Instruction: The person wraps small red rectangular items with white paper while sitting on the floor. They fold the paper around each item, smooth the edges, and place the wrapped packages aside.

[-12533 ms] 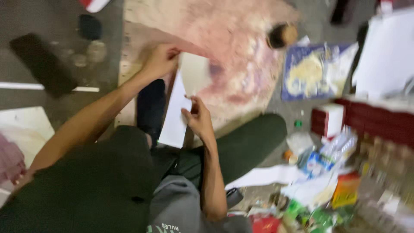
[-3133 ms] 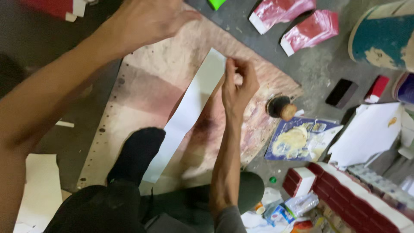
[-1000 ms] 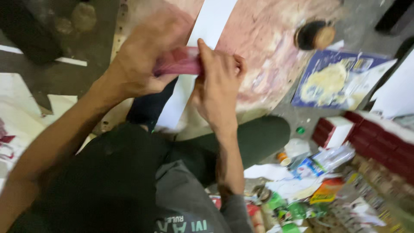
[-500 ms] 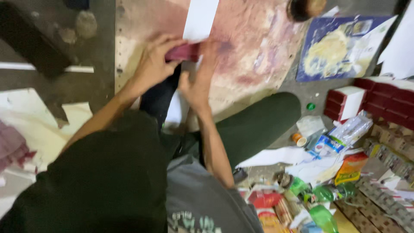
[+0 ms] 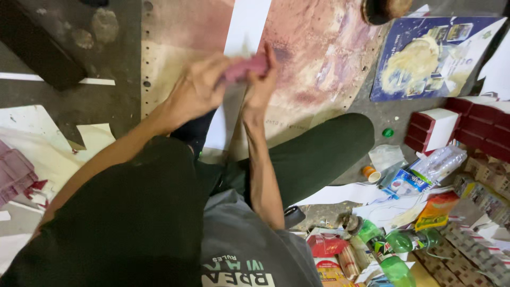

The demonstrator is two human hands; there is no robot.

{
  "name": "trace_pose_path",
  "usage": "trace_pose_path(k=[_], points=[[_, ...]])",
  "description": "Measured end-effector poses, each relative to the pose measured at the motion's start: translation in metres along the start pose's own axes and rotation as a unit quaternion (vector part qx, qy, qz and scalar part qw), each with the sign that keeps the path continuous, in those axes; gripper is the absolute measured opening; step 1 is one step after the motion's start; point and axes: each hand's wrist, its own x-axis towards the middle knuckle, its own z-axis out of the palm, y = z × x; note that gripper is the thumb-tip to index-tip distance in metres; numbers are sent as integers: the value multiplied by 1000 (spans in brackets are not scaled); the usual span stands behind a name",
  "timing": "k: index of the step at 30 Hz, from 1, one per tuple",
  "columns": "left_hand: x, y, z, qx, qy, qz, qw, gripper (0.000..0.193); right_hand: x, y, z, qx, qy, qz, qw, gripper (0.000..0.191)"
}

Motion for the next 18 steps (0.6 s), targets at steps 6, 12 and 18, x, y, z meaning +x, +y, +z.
trace_pose_path(k=[6,12,18], points=[[5,15,-12,-145,-79,-53,985,39,-18,-30,-5,248,6,164,955,83],[18,2,-3,24,101,-33,994,24,-56,-90,26,-126,-86,-55,987,91],[12,-16,-21,13,140,-9,990,24,-93,-137,41,-200,-275,-208,917,96]])
